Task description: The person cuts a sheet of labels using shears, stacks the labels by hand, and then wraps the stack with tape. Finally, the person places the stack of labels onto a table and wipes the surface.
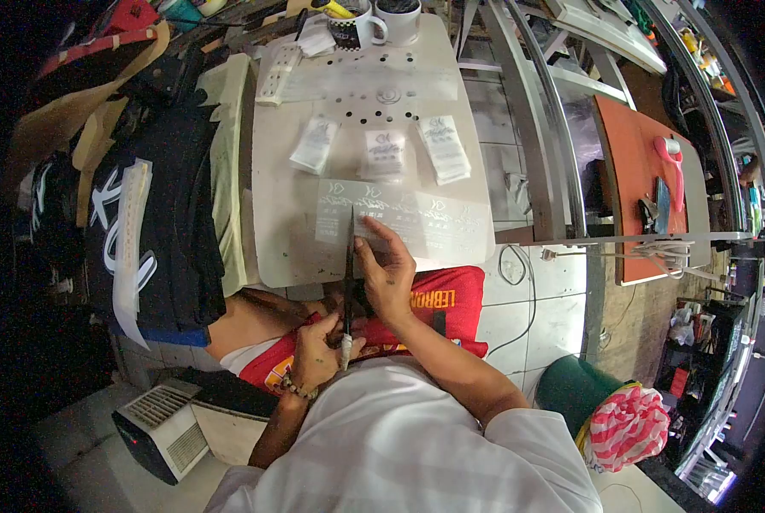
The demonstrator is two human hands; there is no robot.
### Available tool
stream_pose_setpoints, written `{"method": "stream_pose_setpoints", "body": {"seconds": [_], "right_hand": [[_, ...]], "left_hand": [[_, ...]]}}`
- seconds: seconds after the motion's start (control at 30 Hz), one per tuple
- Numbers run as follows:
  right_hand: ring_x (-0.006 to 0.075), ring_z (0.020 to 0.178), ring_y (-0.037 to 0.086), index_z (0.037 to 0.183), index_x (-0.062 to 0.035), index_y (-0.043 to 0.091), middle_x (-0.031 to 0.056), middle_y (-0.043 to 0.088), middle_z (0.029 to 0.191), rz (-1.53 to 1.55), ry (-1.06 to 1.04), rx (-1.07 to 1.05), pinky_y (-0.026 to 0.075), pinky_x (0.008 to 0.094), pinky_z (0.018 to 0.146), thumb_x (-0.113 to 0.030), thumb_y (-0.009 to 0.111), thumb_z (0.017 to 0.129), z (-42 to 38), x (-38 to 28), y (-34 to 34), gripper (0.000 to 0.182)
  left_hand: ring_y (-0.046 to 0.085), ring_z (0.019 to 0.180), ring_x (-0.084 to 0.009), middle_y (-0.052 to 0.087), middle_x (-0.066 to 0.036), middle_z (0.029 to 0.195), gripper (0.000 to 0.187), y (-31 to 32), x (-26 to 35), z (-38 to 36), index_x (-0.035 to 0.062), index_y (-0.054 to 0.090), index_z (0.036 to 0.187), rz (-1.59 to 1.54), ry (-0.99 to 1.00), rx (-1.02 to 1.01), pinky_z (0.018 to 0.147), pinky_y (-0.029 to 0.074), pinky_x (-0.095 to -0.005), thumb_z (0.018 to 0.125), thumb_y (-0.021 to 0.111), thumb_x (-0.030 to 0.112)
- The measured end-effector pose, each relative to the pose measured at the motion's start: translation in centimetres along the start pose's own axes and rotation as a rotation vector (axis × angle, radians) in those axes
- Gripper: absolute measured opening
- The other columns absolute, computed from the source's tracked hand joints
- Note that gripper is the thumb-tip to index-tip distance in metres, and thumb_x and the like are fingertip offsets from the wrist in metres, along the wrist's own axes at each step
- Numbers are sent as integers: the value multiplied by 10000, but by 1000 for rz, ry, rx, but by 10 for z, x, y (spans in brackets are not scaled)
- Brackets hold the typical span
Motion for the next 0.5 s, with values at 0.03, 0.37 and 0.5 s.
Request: {"method": "stream_pose_setpoints", "body": {"seconds": [0.03, 0.37, 0.5], "right_hand": [[83, 902, 620, 1309, 11, 573, 65, 688, 1040, -7, 5, -2, 500, 227, 813, -34, 672, 932, 0, 0, -1, 393], [124, 1016, 620, 1283, 34, 583, 92, 659, 1188, -1, 96, -32, 505, 267, 909, 1, 647, 935, -8, -4, 5, 356], [123, 1015, 621, 1285, 35, 581, 94, 657, 1200, 17, 94, -33, 506, 266, 907, 7, 642, 936, -8, -2, 5, 355]], "left_hand": [[604, 732, -56, 692, -107, 789, 471, 1, -1, -1, -51, 622, 1194, 0, 1, -1, 626, 520, -268, 785, 807, 91], [682, 827, -105, 730, -122, 936, 406, -4, 14, 4, -83, 620, 1146, -76, -54, -20, 687, 559, -270, 802, 787, 53], [687, 844, -111, 735, -127, 975, 384, -5, 19, 4, -78, 625, 1127, -92, -23, 18, 711, 571, -266, 803, 788, 46]]}}
Point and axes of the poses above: each hand's wrist, its own z-axis towards the middle knuckle, its own y-axis out of the palm, x = y × z, the point moved 6 cm from there along z, towards the middle knuckle
